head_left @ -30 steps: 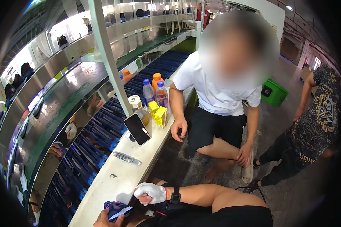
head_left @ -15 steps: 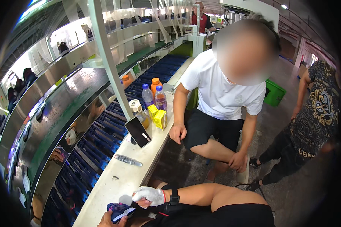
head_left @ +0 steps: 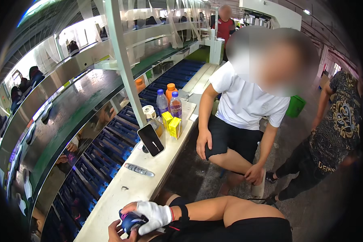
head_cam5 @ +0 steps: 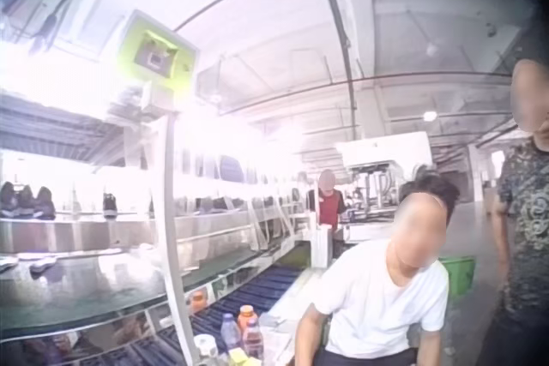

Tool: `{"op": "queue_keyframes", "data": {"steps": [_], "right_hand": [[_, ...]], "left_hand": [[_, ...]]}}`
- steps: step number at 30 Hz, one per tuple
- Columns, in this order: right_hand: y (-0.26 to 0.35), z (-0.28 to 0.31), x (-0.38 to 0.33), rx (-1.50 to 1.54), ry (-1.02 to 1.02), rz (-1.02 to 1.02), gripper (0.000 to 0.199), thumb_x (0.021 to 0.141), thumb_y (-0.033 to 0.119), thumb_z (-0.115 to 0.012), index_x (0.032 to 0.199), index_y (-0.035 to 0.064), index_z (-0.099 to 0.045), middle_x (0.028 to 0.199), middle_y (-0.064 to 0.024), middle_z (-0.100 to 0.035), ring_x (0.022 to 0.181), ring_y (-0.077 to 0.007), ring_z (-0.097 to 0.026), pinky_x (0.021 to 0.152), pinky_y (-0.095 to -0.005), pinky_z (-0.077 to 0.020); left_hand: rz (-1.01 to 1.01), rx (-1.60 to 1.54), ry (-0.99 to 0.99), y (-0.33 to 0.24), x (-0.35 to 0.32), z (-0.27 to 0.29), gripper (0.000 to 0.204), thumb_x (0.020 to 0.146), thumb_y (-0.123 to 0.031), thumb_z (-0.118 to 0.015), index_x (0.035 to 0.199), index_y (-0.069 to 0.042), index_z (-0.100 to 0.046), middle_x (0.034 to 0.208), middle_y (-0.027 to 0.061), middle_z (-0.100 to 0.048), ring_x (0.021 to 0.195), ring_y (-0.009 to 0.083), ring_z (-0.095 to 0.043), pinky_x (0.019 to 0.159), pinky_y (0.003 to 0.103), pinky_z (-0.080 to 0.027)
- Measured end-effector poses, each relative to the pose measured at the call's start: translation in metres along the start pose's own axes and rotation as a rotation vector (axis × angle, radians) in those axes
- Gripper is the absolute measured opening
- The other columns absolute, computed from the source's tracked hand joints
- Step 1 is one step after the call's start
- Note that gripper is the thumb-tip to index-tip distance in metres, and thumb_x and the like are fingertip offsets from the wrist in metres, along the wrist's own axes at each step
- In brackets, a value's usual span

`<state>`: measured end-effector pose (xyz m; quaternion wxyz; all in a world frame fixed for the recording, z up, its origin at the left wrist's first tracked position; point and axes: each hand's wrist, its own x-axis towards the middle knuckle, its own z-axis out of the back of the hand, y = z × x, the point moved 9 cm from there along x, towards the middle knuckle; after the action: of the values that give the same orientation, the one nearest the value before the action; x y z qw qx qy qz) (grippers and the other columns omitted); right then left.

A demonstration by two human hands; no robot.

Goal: Checking and assembling shoe components on a production line.

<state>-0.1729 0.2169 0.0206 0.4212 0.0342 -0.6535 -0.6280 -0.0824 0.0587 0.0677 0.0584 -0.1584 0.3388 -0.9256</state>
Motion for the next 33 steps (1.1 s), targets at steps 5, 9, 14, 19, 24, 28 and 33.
{"op": "queue_keyframes", "data": {"steps": [5, 9, 14, 19, 24, 28, 33], "right_hand": [[-0.013, -0.023, 0.013, -0.085, 0.090, -0.014, 0.061, 0.088, 0.040, -0.090, 0.137, 0.0079, -0.071, 0.135, -0.0205, -0.073, 0.122, -0.0424, -0.070, 0.108, -0.0493, -0.0540], [0.001, 0.014, 0.018, -0.229, 0.104, 0.007, 0.071, 0.079, 0.033, -0.102, 0.135, 0.0038, -0.072, 0.129, -0.0188, -0.078, 0.118, -0.0405, -0.076, 0.103, -0.0462, -0.0610], [-0.011, 0.022, 0.024, -0.207, 0.166, 0.055, 0.064, 0.065, 0.032, -0.109, 0.113, 0.0076, -0.075, 0.109, -0.0111, -0.081, 0.110, -0.0325, -0.080, 0.101, -0.0441, -0.0621], [-0.025, 0.002, 0.027, -0.182, 0.284, 0.087, 0.071, 0.060, 0.040, -0.109, 0.112, 0.0075, -0.073, 0.109, -0.0107, -0.081, 0.107, -0.0327, -0.080, 0.102, -0.0464, -0.0617], [-0.021, -0.007, 0.036, -0.184, 0.343, 0.161, 0.066, 0.061, 0.037, -0.110, 0.108, 0.0069, -0.074, 0.107, -0.0122, -0.081, 0.102, -0.0332, -0.081, 0.098, -0.0468, -0.0632], [-0.007, 0.011, 0.034, -0.288, 0.351, 0.230, 0.052, 0.073, 0.025, -0.106, 0.109, 0.0058, -0.074, 0.109, -0.0147, -0.081, 0.102, -0.0338, -0.081, 0.095, -0.0468, -0.0630], [-0.030, -0.002, 0.030, -0.112, 0.220, 0.229, 0.054, 0.071, 0.035, -0.107, 0.105, 0.0070, -0.074, 0.105, -0.0101, -0.078, 0.098, -0.0338, -0.078, 0.093, -0.0487, -0.0603]], "left_hand": [[-0.114, -0.171, -0.314, 0.082, -0.042, -0.042, 0.063, 0.081, -0.041, -0.095, 0.112, -0.001, -0.056, 0.103, 0.0082, -0.049, 0.099, 0.0269, -0.051, 0.095, 0.039, -0.044], [-0.204, -0.275, -0.271, 0.071, -0.035, -0.087, 0.057, 0.088, -0.045, -0.090, 0.111, -0.001, -0.062, 0.098, 0.0166, -0.063, 0.091, 0.0362, -0.063, 0.080, 0.047, -0.052], [-0.333, -0.332, -0.347, 0.026, -0.008, -0.070, 0.039, 0.081, -0.018, -0.093, 0.103, -0.004, -0.064, 0.101, 0.0160, -0.066, 0.090, 0.0363, -0.063, 0.079, 0.045, -0.053], [-0.327, -0.377, -0.331, 0.048, -0.019, -0.076, 0.041, 0.077, -0.015, -0.095, 0.096, -0.005, -0.061, 0.093, 0.0126, -0.061, 0.084, 0.0342, -0.060, 0.075, 0.042, -0.052], [-0.395, -0.452, -0.264, 0.059, -0.015, -0.075, 0.041, 0.077, -0.017, -0.096, 0.095, -0.006, -0.060, 0.093, 0.0119, -0.062, 0.082, 0.0344, -0.060, 0.075, 0.043, -0.051], [-0.458, -0.378, -0.158, 0.058, 0.007, -0.089, 0.055, 0.095, -0.057, -0.081, 0.093, -0.006, -0.060, 0.092, 0.0122, -0.063, 0.086, 0.0334, -0.062, 0.075, 0.044, -0.048], [-0.179, -0.413, -0.147, 0.126, -0.018, -0.102, 0.065, 0.084, -0.060, -0.090, 0.095, -0.002, -0.063, 0.094, 0.0133, -0.064, 0.086, 0.0301, -0.060, 0.077, 0.041, -0.049]]}}
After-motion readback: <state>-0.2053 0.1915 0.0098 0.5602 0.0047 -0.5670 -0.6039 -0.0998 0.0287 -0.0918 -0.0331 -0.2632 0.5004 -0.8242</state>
